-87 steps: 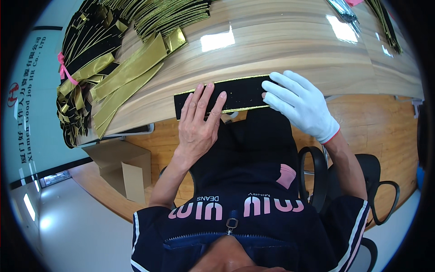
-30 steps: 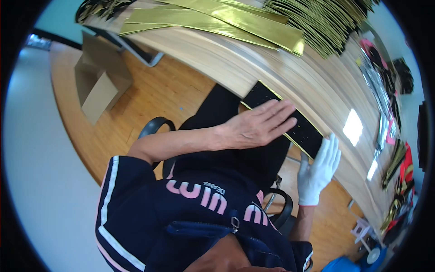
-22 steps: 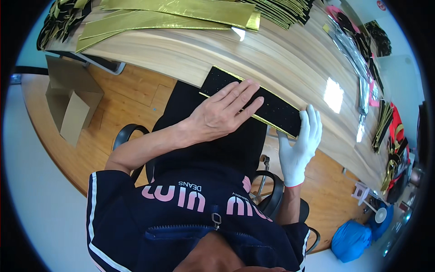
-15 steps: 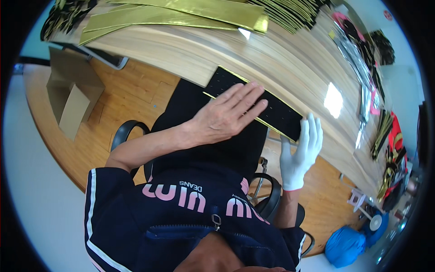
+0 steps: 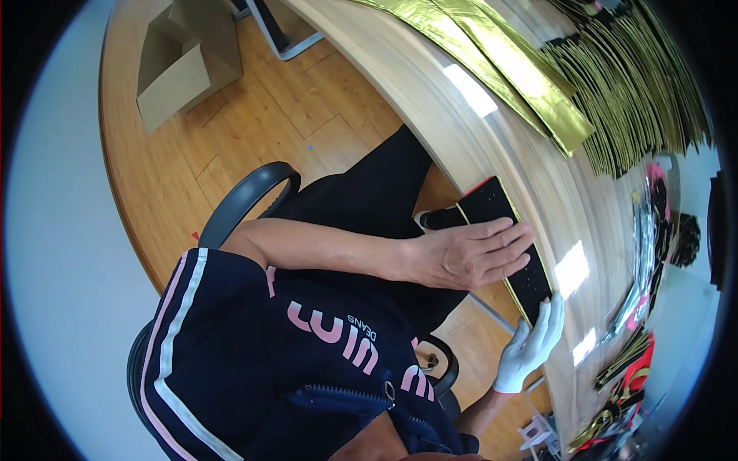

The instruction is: Applying decorative gold foil strips onto black mat boards for artwork framing.

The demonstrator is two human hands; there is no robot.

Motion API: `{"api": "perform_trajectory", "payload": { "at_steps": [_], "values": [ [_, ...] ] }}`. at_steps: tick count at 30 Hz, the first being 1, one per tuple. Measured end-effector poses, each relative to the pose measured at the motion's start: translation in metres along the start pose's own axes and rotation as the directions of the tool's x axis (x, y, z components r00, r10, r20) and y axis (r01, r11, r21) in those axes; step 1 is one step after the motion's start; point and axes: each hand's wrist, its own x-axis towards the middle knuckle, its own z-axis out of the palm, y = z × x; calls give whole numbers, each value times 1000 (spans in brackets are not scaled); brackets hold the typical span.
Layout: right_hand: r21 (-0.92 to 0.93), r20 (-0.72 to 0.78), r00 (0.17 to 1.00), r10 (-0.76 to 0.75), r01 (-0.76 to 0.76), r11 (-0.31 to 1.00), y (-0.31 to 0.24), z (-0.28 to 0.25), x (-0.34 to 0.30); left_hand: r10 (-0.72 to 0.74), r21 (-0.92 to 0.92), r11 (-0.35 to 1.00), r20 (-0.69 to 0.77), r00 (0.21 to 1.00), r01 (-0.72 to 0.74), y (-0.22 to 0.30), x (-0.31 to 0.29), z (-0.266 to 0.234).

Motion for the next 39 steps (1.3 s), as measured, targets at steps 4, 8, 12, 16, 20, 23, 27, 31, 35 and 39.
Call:
{"api": "perform_trajectory", "payload": {
  "at_steps": [4, 8, 12, 16, 20, 23, 27, 31, 35, 39],
  "values": [
    [14, -32, 999, 2, -2, 1000, -5, 3, -6, -11, -30, 1000, -59, 998, 9, 1, -6, 4],
    [-84, -26, 999, -41, 38, 996, -11, 5, -11, 18, -93, 995, -57, 998, -23, 0, -4, 5],
    [42, 39, 999, 4, -5, 999, -6, 11, 4, 8, -181, 983, 90, 996, 8, -16, -3, -3],
    [222, -33, 981, 192, -180, 958, 0, -11, 3, 53, -154, 988, 141, 989, -31, -26, 12, -19],
    [231, -68, 962, 264, -242, 942, 17, -23, -11, 117, -170, 982, 176, 977, -87, -31, 22, -19],
    [233, -67, 956, 287, -264, 936, 22, -35, -22, 138, -247, 966, 216, 967, -83, -29, 29, -26],
    [332, -68, 963, 261, -225, 916, 21, -41, -16, 108, -388, 922, 243, 964, -5, -35, 34, -35],
    [506, -104, 961, 258, -172, 845, 21, -54, -1, 45, -474, 880, 150, 988, 32, -40, 43, -32],
    [424, -192, 981, 39, 47, 904, 13, -81, 33, 75, -273, 961, 77, 994, -51, -43, 64, -43],
    [61, -208, 967, -147, 163, 985, 1, -85, 62, 109, -198, 975, 12, 994, -105, -42, 86, -48]
  ]
}}
